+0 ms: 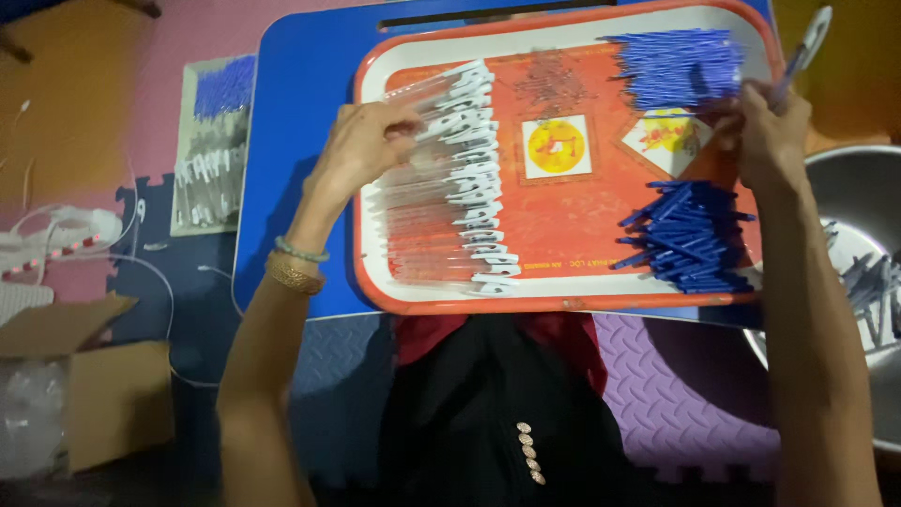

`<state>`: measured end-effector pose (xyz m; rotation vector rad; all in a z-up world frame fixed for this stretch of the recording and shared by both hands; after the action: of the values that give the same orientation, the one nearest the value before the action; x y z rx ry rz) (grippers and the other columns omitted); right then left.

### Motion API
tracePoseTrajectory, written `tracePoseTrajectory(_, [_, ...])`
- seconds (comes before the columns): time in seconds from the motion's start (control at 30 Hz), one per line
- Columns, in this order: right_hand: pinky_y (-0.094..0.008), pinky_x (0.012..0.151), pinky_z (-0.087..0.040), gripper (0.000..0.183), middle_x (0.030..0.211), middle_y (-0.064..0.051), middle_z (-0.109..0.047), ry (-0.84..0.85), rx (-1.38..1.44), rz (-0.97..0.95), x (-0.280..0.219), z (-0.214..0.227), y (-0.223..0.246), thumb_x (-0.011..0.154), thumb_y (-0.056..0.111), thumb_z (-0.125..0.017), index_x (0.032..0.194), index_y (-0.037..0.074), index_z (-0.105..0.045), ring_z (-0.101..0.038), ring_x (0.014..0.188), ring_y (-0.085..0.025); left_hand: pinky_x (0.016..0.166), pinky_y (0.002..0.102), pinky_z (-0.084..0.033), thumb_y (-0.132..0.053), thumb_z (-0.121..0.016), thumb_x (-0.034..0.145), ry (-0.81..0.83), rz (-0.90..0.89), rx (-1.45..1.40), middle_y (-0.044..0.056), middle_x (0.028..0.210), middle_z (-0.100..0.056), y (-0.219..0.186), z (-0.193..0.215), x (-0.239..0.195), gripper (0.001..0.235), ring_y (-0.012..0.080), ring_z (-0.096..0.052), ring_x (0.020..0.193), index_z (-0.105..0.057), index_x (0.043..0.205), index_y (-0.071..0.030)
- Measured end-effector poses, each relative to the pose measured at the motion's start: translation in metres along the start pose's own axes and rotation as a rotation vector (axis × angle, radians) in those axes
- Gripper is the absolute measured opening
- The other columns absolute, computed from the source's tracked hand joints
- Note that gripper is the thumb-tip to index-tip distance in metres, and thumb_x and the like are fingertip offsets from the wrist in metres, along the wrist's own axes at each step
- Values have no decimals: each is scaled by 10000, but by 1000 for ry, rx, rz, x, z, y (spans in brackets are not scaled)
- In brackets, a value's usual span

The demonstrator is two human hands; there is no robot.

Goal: The person assembles blue pens by inserting ink cartridges into clear plastic barrels. They pick up a barrel and a cartridge, insert the cartridge into the barrel, and place the completed pen on a tray. The person repeats this process for multiple pens.

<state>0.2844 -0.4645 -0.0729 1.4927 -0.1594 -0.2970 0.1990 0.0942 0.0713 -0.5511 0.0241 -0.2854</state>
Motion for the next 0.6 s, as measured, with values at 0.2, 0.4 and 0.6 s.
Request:
tracePoseTrajectory(0.2, [-343,483,-487,454,880,-108,-732,-5,-453,345,-8,6,26,1236,173,-518,1638,-32,-569,-663,635,-144,1022,470,-556,-137,-764,1025,-58,-153,-13,14,1042,-869,5,-38,-7,157,224,-768,989,-873,1129,-179])
tracePoseTrajectory(0.4, [-305,670,-470,257,1242,145,-677,-217,-522,127,-50,78,54,1154,417,-441,1216,383,-689,-553,737,-110,1149,496,-487,-139,-750,1020,-126,-100,-3,181,1387,-742,29,-63,-10,438,344,-652,1302,-741,1458,-128])
tracePoseTrajectory(0.6, [-286,489,-295,122,1031,-51,-501,-125,-637,127,-88,208,12,1330,154,-396,1384,176,-503,-432,708,-117,1118,444,-499,-76,-760,1019,-393,-167,83,198,1413,-731,42,-6,-74,370,368,-674,1321,-763,1385,-21])
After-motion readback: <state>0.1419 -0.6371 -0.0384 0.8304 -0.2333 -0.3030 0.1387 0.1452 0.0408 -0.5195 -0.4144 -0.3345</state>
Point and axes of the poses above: each hand's wrist, its own x-axis towards the middle knuckle, its own z-axis out of the back of the hand, y = z × x, the point moved 8 cm from there along x, towards the middle knuckle
